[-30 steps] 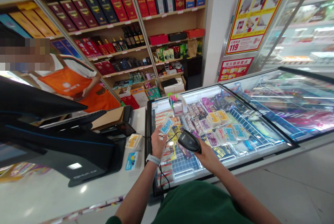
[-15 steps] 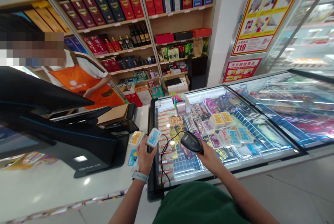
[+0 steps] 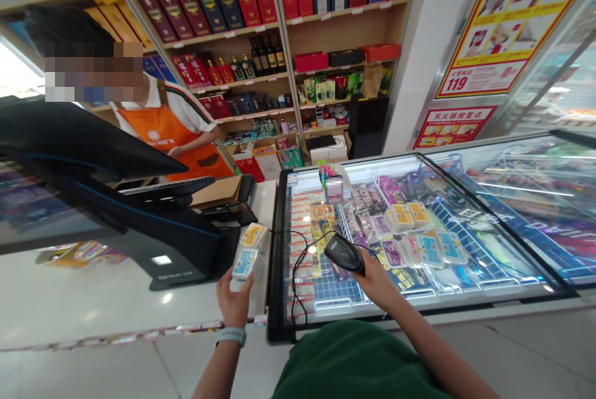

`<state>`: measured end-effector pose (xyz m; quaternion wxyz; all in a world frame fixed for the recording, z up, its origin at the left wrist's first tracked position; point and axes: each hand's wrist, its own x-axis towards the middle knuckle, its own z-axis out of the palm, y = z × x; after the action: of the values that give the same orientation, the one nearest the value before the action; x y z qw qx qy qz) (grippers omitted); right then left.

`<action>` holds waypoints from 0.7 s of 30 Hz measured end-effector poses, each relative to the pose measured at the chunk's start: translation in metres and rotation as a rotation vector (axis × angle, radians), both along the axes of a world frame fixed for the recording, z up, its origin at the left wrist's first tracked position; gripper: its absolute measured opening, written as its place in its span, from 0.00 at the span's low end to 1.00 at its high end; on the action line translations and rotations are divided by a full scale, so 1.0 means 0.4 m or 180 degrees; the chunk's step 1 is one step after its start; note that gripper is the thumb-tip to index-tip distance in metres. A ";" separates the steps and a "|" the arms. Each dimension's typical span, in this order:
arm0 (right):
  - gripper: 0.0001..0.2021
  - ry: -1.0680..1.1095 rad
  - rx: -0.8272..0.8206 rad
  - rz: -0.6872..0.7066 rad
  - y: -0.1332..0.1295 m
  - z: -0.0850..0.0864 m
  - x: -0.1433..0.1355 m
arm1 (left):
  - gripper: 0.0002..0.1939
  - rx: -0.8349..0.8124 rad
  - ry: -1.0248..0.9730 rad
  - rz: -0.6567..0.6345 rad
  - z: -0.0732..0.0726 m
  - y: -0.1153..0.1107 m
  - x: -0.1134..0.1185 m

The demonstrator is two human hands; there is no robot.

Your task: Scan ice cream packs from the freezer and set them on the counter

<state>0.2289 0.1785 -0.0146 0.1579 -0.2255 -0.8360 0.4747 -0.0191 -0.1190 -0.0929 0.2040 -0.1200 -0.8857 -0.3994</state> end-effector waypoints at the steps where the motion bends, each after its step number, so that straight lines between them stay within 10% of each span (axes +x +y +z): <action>1: 0.23 -0.0004 0.0006 -0.0002 0.000 0.001 0.000 | 0.31 -0.0011 -0.0078 0.0028 -0.012 -0.004 -0.003; 9: 0.22 -0.0108 0.0027 -0.0092 0.005 0.012 0.012 | 0.33 -0.0273 -0.0433 0.0132 -0.075 -0.026 -0.017; 21: 0.22 0.0060 0.0037 -0.0079 0.003 -0.003 0.021 | 0.37 -0.0550 -0.0680 0.0298 -0.069 -0.023 -0.004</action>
<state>0.2375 0.1798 -0.0159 0.1729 -0.2304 -0.8344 0.4699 -0.0207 -0.1280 -0.1206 0.1158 -0.0525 -0.9381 -0.3222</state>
